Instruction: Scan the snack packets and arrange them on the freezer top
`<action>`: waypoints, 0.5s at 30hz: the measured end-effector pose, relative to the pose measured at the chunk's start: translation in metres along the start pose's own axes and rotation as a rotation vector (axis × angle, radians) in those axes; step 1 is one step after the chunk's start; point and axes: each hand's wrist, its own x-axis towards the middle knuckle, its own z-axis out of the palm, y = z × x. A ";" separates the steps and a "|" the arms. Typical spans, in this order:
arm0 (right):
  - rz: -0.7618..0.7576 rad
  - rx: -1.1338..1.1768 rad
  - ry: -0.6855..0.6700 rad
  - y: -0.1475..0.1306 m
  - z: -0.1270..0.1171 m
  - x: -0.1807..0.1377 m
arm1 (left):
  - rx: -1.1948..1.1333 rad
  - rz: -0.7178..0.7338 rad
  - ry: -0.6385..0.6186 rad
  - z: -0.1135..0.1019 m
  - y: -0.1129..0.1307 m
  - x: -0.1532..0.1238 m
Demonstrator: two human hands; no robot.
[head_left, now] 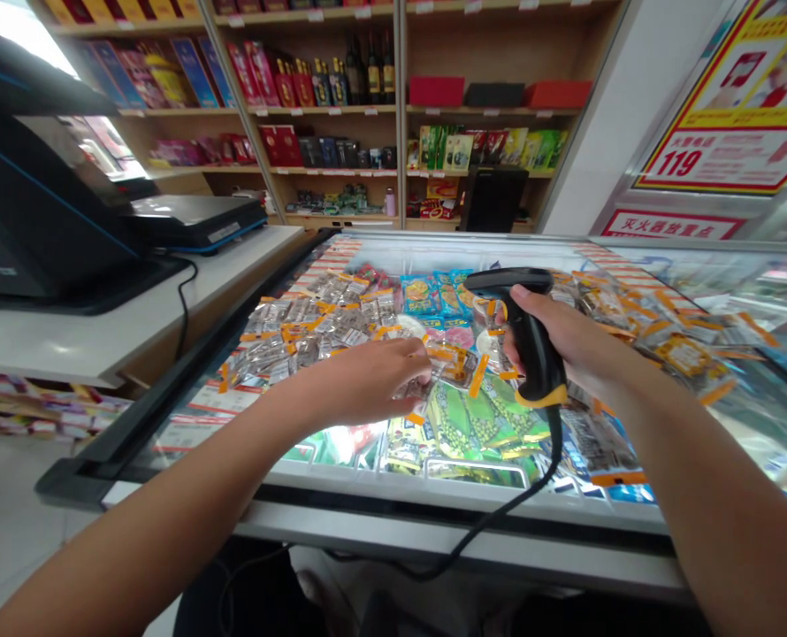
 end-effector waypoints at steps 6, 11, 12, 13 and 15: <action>0.170 -0.058 -0.179 -0.006 0.003 -0.011 | 0.059 0.006 0.011 0.014 -0.012 0.002; 0.208 -0.147 -0.309 -0.004 0.005 -0.015 | 0.262 -0.118 0.104 0.038 -0.020 0.016; 0.203 -0.166 -0.337 -0.004 0.005 -0.015 | 0.280 -0.144 0.129 0.041 -0.021 0.018; 0.195 -0.184 -0.363 -0.003 0.006 -0.015 | 0.290 -0.163 0.152 0.043 -0.021 0.020; 0.179 -0.214 -0.397 -0.001 0.006 -0.014 | 0.296 -0.181 0.184 0.046 -0.022 0.022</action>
